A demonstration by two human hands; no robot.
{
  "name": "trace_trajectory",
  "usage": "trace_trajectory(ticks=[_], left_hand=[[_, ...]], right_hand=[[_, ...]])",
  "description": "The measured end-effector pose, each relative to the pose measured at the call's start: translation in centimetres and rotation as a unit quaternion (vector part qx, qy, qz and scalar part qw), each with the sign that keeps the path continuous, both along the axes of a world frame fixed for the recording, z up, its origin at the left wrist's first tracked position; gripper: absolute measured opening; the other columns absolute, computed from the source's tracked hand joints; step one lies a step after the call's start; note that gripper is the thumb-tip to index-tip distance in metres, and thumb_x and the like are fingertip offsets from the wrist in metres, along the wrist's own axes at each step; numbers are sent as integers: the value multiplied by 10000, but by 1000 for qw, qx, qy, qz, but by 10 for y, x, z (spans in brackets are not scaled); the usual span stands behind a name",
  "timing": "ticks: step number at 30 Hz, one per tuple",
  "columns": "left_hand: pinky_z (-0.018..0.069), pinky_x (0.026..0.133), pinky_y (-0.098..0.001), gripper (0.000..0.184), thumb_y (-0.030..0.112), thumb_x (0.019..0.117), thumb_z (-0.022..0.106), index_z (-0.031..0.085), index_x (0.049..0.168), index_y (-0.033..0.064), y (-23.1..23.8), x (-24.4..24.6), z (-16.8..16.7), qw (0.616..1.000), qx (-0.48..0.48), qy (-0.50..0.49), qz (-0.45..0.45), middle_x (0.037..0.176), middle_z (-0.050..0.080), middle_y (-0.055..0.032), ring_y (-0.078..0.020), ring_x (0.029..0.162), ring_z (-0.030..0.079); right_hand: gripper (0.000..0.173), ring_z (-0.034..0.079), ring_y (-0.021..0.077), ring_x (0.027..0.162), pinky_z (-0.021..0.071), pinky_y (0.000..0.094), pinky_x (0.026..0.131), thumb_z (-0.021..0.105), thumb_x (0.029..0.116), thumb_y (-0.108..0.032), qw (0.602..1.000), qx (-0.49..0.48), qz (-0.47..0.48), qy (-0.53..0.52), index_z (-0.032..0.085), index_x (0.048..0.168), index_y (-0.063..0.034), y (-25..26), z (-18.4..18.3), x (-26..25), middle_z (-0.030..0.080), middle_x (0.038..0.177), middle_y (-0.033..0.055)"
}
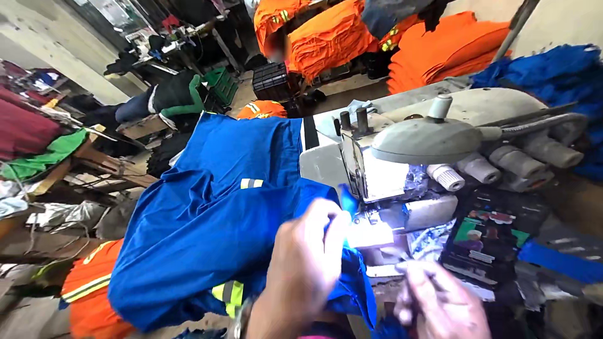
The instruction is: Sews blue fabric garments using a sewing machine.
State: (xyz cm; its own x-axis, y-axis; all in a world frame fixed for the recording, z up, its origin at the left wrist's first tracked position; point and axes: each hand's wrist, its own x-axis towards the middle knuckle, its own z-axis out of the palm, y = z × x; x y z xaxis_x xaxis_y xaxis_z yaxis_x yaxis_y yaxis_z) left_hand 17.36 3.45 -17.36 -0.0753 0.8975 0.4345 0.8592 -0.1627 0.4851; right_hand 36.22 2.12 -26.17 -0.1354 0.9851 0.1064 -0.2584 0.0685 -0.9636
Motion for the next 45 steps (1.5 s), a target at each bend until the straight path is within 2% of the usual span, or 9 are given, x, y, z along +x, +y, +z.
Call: trace_trajectory(ticks=[6,10,15,21,25,28,35,42,45], left_hand=[[586,758,-345,239,334,937,724,761,998,105,-70,16,-23,997,32,27,-68,935,756,-44,-141,856,708],[280,1180,-683,690,645,893,630,661,1367,144,-11,-36,-56,988,9,146,-58,1547,519,-44,-264,1484,412],[203,1209,-683,814,773,840,566,630,1404,190,30,-6,-55,978,-38,194,-68,1508,563,18,-204,1483,416],[175,1208,-694,886,802,825,510,590,1445,175,33,-3,-51,965,-56,245,-72,1545,523,-21,-234,1507,375],[526,981,-342,326,349,948,695,765,1134,90,-20,16,-39,998,18,-17,-65,1160,723,-38,-113,1111,651],[601,718,-232,97,29,959,658,720,1010,-25,-48,43,-37,919,-108,-358,-126,965,684,-51,-71,814,667],[604,796,-336,181,245,984,607,729,942,119,-29,7,-33,705,-160,-679,-128,883,719,-46,-124,847,708],[531,661,-224,369,505,867,742,677,1063,199,8,-73,34,895,-225,115,-367,924,612,84,-9,827,611],[501,641,-209,233,418,964,651,727,879,216,17,-67,26,930,-162,123,-307,804,587,110,-1,760,577]], right_hand=[[294,701,77,793,601,270,764,358,1036,0,893,-315,164,276,637,1003,-85,-31,12,-33,727,847,1],[195,650,105,773,571,342,795,559,1017,-294,844,-265,329,331,695,937,-178,-15,-37,-9,649,813,-46],[228,626,47,676,550,236,642,648,969,-420,737,-257,390,489,711,995,-202,6,-51,35,617,761,-85],[267,651,107,843,546,311,813,634,976,-405,769,-185,379,480,702,1026,-152,21,-44,31,639,865,-41],[202,689,132,774,591,352,747,652,987,-342,865,-188,305,351,712,1066,-166,11,-26,18,706,859,-4],[188,707,48,864,602,283,804,527,1016,-103,933,-162,156,279,703,1068,-144,0,-6,4,752,944,-46],[142,696,63,786,601,250,716,780,906,-192,953,-30,92,286,721,1010,-115,27,-15,1,732,909,12],[238,692,63,927,605,242,788,844,837,-301,972,52,223,-43,735,1011,-180,46,-7,73,718,1025,-25],[335,634,37,1059,577,213,855,802,843,-486,940,227,105,-231,716,1001,-204,35,-19,60,663,1117,-17]])
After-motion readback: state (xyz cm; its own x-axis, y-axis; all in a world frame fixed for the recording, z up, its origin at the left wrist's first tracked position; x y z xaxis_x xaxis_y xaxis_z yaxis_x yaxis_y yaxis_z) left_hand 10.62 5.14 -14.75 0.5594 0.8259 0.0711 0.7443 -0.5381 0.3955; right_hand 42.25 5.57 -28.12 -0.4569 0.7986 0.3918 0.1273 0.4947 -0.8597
